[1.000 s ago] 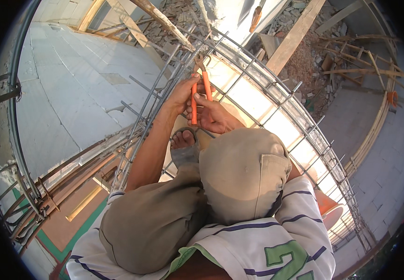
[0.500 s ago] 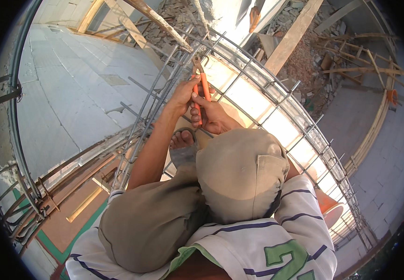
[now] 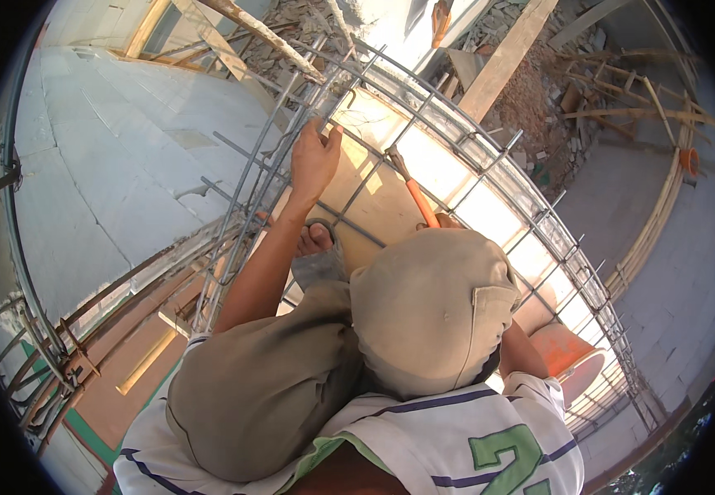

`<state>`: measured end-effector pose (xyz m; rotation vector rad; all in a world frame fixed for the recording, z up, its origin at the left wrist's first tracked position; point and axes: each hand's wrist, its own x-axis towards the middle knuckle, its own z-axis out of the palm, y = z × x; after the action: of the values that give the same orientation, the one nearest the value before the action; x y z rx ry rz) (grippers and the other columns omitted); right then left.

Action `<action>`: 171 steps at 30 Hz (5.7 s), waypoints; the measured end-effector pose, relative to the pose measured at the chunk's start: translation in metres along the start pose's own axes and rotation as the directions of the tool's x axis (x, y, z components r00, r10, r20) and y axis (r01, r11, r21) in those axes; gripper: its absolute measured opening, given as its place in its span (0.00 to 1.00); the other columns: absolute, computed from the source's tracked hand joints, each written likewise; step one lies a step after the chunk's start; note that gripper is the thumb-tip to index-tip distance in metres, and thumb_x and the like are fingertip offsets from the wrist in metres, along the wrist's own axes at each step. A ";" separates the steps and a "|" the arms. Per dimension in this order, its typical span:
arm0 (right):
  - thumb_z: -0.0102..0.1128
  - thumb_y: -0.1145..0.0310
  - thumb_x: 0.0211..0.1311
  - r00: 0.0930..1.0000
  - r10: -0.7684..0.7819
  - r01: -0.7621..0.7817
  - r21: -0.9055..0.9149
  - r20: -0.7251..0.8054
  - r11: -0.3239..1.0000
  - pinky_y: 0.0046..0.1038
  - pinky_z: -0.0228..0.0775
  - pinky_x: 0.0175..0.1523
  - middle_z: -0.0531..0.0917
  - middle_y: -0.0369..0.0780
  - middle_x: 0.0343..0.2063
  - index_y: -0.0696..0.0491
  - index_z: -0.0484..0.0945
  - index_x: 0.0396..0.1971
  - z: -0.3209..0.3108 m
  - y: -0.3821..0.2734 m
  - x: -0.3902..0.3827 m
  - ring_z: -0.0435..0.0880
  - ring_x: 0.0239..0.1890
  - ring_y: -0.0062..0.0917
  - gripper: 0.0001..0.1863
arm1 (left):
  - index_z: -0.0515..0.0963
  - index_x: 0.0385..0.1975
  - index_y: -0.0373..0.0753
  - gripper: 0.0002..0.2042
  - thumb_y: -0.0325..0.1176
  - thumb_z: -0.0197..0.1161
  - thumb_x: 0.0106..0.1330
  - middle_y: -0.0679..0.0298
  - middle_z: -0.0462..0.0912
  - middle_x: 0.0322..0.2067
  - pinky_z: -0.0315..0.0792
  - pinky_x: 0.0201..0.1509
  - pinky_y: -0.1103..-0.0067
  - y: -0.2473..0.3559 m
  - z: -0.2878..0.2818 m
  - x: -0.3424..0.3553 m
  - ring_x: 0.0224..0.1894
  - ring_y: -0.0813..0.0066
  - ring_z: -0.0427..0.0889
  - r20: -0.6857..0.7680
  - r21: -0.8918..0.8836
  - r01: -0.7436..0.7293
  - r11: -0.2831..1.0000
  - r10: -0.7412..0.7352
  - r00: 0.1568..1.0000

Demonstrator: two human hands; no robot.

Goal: The person secures vertical reinforcement bars by hand-tightening wire loops around the intersecting metal frame and then using pliers to twist and cut the wire.

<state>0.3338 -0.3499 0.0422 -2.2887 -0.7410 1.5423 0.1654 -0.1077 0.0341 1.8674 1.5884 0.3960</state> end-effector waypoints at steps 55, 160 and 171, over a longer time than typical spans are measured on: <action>0.62 0.65 0.63 0.407 -0.402 0.365 -0.257 -0.820 0.895 0.31 0.73 0.37 0.83 0.43 0.34 0.59 0.80 0.48 -0.128 -0.124 -0.001 0.80 0.30 0.27 0.17 | 0.78 0.52 0.34 0.18 0.36 0.57 0.67 0.48 0.84 0.28 0.74 0.39 0.61 0.048 0.002 0.021 0.31 0.49 0.83 0.243 0.095 -0.213 0.972 0.185 0.952; 0.57 0.67 0.65 0.815 0.153 -0.080 0.154 -0.559 0.985 0.41 0.72 0.39 0.82 0.49 0.29 0.58 0.78 0.35 -0.051 0.143 -0.154 0.81 0.31 0.48 0.09 | 0.79 0.48 0.34 0.18 0.23 0.63 0.55 0.58 0.81 0.45 0.75 0.52 0.70 0.153 0.053 -0.088 0.46 0.63 0.80 0.555 -0.422 -0.880 0.217 0.829 -0.062; 0.61 0.72 0.60 0.628 -0.739 0.609 -0.438 -0.243 0.661 0.36 0.72 0.40 0.82 0.43 0.34 0.54 0.82 0.38 -0.108 -0.017 -0.041 0.79 0.34 0.37 0.08 | 0.77 0.46 0.34 0.12 0.27 0.55 0.64 0.54 0.82 0.36 0.77 0.43 0.65 0.095 0.030 -0.080 0.38 0.58 0.83 0.615 -0.222 -0.685 0.694 0.645 0.454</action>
<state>0.4164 -0.3536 0.1238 -2.0060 -1.5885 0.5918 0.2389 -0.1987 0.0870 2.2810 0.3278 -0.0250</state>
